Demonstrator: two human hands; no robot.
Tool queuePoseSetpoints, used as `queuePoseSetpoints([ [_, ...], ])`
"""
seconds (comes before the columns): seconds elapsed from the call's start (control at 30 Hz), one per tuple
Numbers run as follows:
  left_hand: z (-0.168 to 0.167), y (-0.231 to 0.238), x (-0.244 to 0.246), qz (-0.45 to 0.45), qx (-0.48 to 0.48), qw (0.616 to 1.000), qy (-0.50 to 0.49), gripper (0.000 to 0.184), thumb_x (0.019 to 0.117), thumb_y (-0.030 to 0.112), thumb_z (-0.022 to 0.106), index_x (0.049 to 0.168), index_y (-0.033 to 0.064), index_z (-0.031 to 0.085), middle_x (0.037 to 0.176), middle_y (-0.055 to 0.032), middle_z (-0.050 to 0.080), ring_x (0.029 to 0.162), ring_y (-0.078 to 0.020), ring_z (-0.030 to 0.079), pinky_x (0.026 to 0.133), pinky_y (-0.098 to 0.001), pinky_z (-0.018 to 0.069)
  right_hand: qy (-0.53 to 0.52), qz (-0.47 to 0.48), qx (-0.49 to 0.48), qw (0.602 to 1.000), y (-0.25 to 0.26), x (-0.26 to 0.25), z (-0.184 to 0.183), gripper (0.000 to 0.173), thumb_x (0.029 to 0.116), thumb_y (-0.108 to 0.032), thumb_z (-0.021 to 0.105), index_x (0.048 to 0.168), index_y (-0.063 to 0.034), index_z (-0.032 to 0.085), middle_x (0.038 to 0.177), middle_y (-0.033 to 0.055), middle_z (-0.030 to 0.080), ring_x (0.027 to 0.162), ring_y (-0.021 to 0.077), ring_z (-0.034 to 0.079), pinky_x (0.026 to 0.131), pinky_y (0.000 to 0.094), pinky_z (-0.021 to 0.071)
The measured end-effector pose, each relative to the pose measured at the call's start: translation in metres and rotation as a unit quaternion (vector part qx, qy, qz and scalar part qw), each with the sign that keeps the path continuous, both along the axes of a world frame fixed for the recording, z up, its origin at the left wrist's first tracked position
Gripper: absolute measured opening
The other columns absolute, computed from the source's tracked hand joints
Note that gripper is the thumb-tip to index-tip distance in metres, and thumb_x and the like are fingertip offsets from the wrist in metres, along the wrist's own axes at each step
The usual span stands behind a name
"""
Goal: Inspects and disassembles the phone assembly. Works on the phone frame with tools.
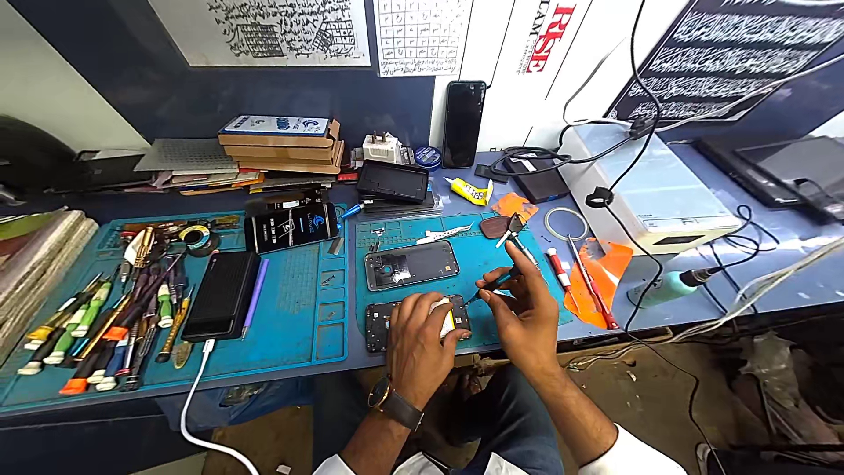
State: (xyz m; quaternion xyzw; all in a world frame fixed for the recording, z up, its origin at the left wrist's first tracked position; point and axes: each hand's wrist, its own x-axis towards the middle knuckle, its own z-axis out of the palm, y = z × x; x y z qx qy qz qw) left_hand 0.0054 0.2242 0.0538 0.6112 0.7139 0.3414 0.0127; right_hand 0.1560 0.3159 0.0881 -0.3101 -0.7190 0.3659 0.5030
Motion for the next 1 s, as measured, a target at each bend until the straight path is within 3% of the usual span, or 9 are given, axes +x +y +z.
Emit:
queuePoseSetpoints([
  [0.27, -0.001, -0.001, 0.000, 0.001, 0.000, 1.000, 0.005, 0.036, 0.0872, 0.048, 0.075, 0.111, 0.0217, 0.078, 0.128, 0.0036, 0.067, 0.124, -0.0211, 0.057, 0.103, -0.0433, 0.0472, -0.036, 0.087, 0.064, 0.993, 0.005, -0.002, 0.001, 0.064, 0.0903, 0.010, 0.062, 0.151, -0.0053, 0.048, 0.118, 0.0097, 0.068, 0.106, 0.0226, 0.070, 0.089, 0.0403, 0.0646],
  [0.37, -0.001, -0.001, 0.000, -0.002, 0.003, 1.000, 0.004, 0.034, 0.0879, 0.046, 0.075, 0.111, 0.0217, 0.078, 0.127, 0.0027, 0.067, 0.124, -0.0218, 0.057, 0.103, -0.0440, 0.0471, -0.097, 0.088, 0.136, 0.982, 0.008, -0.005, 0.006, 0.052, 0.0913, -0.007, 0.072, 0.141, -0.0093, 0.061, 0.125, 0.0077, 0.066, 0.114, 0.0181, 0.066, 0.095, 0.0365, 0.0600],
  [0.5, -0.001, 0.000, 0.001, -0.001, 0.006, 1.000, 0.003, 0.033, 0.0869, 0.043, 0.076, 0.112, 0.0217, 0.078, 0.127, 0.0025, 0.067, 0.124, -0.0221, 0.057, 0.104, -0.0440, 0.0464, -0.137, 0.047, 0.166, 0.975, 0.012, -0.012, 0.008, 0.039, 0.0936, -0.013, 0.073, 0.132, -0.0182, 0.070, 0.096, 0.0018, 0.064, 0.083, 0.0112, 0.063, 0.070, 0.0294, 0.0568],
  [0.6, 0.000, -0.004, 0.005, 0.002, 0.003, 1.000, 0.021, 0.034, 0.0906, 0.043, 0.073, 0.114, 0.0191, 0.077, 0.129, 0.0003, 0.067, 0.125, -0.0229, 0.058, 0.104, -0.0457, 0.0464, -0.131, 0.195, 0.107, 0.966, 0.017, -0.006, 0.023, 0.043, 0.0943, 0.004, 0.062, 0.136, -0.0089, 0.065, 0.118, 0.0042, 0.072, 0.105, 0.0144, 0.070, 0.092, 0.0352, 0.0623],
  [0.67, 0.000, -0.009, 0.013, 0.009, -0.008, 0.999, 0.050, 0.043, 0.0955, 0.048, 0.064, 0.123, 0.0167, 0.074, 0.136, -0.0029, 0.064, 0.132, -0.0250, 0.056, 0.110, -0.0486, 0.0433, -0.126, 0.181, 0.117, 0.968, 0.020, -0.005, 0.022, 0.044, 0.0934, -0.004, 0.069, 0.137, -0.0083, 0.064, 0.128, 0.0062, 0.067, 0.118, 0.0172, 0.065, 0.101, 0.0374, 0.0581],
  [0.73, -0.002, -0.016, 0.025, 0.016, -0.028, 0.997, 0.072, 0.058, 0.0990, 0.055, 0.054, 0.134, 0.0101, 0.067, 0.147, -0.0088, 0.058, 0.141, -0.0299, 0.049, 0.117, -0.0528, 0.0375, -0.118, 0.085, 0.147, 0.978, 0.021, -0.008, 0.013, 0.044, 0.0895, -0.018, 0.080, 0.132, -0.0130, 0.068, 0.113, 0.0041, 0.065, 0.103, 0.0140, 0.064, 0.088, 0.0324, 0.0579],
  [0.83, -0.008, -0.023, 0.038, 0.020, -0.071, 0.992, 0.099, 0.079, 0.0995, 0.064, 0.044, 0.150, 0.0026, 0.050, 0.162, -0.0133, 0.040, 0.153, -0.0315, 0.031, 0.124, -0.0529, 0.0258, -0.106, 0.060, 0.143, 0.982, 0.019, -0.007, 0.009, 0.039, 0.0913, -0.012, 0.076, 0.130, -0.0145, 0.071, 0.095, 0.0025, 0.064, 0.082, 0.0121, 0.064, 0.072, 0.0295, 0.0590],
  [0.93, -0.011, -0.025, 0.040, 0.018, -0.077, 0.990, 0.118, 0.084, 0.0993, 0.066, 0.042, 0.152, -0.0003, 0.046, 0.164, -0.0152, 0.035, 0.155, -0.0313, 0.026, 0.126, -0.0525, 0.0226, -0.106, 0.192, 0.108, 0.970, 0.021, 0.001, 0.019, 0.038, 0.0941, 0.003, 0.062, 0.130, -0.0078, 0.067, 0.112, 0.0046, 0.072, 0.098, 0.0151, 0.070, 0.087, 0.0341, 0.0629],
  [1.0, -0.011, -0.025, 0.039, 0.014, -0.080, 0.990, 0.115, 0.085, 0.0993, 0.066, 0.042, 0.153, 0.0000, 0.044, 0.165, -0.0154, 0.034, 0.155, -0.0311, 0.026, 0.126, -0.0520, 0.0229, -0.120, 0.180, 0.119, 0.969, 0.022, 0.004, 0.019, 0.039, 0.0946, -0.007, 0.068, 0.133, -0.0097, 0.066, 0.123, 0.0040, 0.069, 0.113, 0.0164, 0.067, 0.098, 0.0367, 0.0595],
])
